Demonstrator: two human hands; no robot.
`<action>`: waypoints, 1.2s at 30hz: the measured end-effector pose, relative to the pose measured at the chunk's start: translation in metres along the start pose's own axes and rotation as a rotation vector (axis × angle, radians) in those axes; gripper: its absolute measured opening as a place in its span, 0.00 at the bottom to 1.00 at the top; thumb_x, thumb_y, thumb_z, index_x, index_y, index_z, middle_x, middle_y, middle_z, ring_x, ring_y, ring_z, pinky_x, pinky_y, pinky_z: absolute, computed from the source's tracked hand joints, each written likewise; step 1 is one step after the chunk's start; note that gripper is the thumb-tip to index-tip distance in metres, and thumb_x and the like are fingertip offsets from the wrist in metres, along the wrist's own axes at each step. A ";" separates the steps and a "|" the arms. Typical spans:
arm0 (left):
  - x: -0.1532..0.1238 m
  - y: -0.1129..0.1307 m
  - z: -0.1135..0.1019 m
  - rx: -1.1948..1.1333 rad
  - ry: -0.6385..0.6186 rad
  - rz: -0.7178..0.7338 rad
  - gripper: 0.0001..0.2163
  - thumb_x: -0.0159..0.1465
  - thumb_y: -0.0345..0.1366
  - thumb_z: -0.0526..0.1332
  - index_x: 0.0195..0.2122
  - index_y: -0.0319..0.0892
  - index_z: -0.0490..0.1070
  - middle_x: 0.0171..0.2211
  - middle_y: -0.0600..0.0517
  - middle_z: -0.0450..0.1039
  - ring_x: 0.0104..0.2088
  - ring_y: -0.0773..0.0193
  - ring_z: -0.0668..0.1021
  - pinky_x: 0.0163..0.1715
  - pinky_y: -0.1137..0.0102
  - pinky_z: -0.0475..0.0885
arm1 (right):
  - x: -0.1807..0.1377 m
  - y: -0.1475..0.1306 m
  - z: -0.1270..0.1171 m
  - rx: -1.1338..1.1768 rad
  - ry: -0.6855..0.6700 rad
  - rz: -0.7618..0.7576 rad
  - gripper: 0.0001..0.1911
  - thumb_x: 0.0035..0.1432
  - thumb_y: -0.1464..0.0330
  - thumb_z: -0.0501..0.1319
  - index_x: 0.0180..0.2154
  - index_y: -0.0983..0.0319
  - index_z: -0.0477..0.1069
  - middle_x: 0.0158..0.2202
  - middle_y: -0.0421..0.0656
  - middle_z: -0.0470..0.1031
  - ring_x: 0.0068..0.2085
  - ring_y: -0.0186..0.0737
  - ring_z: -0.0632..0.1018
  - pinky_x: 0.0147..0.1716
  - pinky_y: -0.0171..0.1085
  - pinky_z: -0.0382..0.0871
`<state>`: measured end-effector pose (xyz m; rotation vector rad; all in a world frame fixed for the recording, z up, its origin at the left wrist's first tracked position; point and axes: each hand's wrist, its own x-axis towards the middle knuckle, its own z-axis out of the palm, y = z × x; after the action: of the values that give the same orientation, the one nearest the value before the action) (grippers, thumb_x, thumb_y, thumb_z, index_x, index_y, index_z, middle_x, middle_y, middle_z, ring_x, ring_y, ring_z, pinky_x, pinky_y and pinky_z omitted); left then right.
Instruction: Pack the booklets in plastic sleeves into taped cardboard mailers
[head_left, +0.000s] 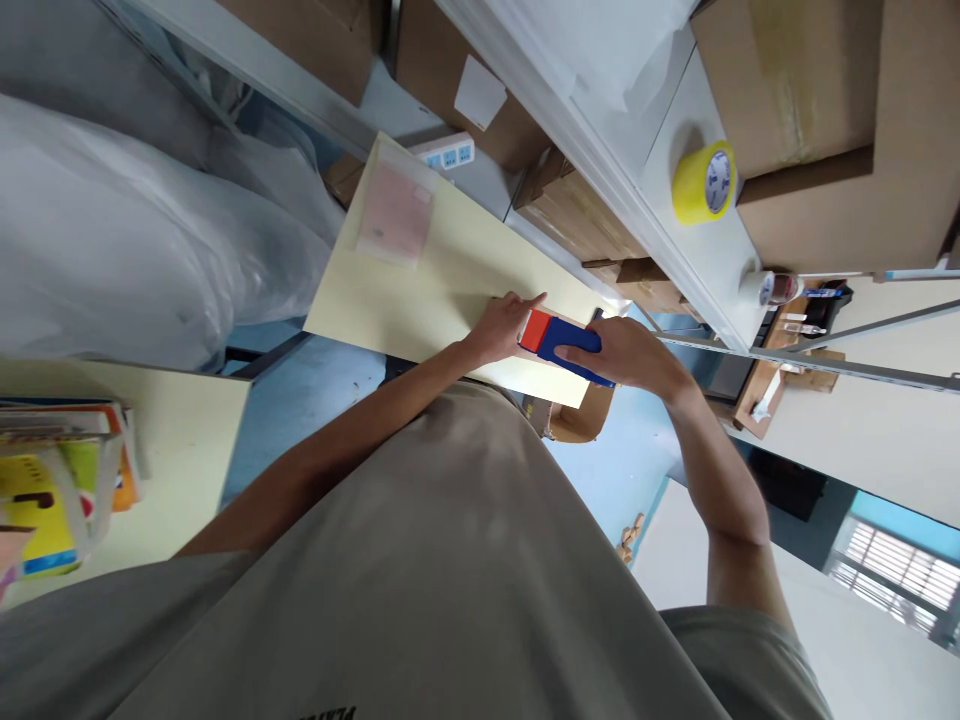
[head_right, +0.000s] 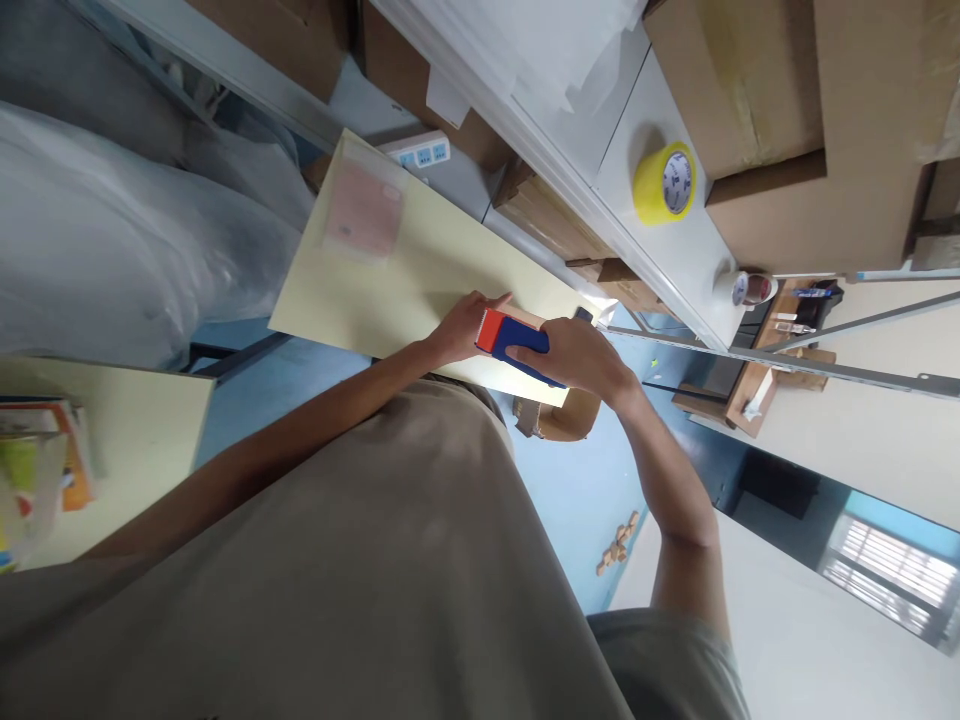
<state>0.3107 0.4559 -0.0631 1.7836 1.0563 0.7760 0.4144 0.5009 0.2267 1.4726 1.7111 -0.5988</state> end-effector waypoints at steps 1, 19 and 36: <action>-0.001 -0.002 0.001 -0.013 0.009 -0.012 0.54 0.61 0.48 0.80 0.83 0.32 0.57 0.56 0.33 0.82 0.59 0.36 0.79 0.64 0.50 0.71 | 0.000 0.002 0.000 0.006 -0.010 0.000 0.33 0.70 0.36 0.62 0.32 0.58 0.73 0.27 0.45 0.78 0.28 0.42 0.77 0.29 0.41 0.59; -0.016 0.001 -0.008 0.027 -0.052 -0.086 0.43 0.63 0.34 0.78 0.79 0.45 0.65 0.61 0.44 0.84 0.61 0.41 0.77 0.65 0.51 0.73 | 0.059 0.100 0.069 0.207 -0.196 -0.012 0.34 0.69 0.38 0.68 0.26 0.60 0.75 0.28 0.52 0.85 0.27 0.45 0.83 0.31 0.41 0.71; -0.014 0.053 0.042 0.640 -0.260 -0.149 0.47 0.71 0.39 0.64 0.84 0.24 0.45 0.84 0.24 0.47 0.86 0.31 0.46 0.84 0.34 0.40 | 0.086 0.131 0.111 0.216 -0.009 -0.248 0.29 0.71 0.46 0.69 0.60 0.60 0.81 0.57 0.55 0.88 0.54 0.58 0.88 0.39 0.40 0.72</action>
<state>0.3571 0.4150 -0.0327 2.2226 1.3310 0.0975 0.5681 0.4948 0.1105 1.4077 1.8849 -0.9456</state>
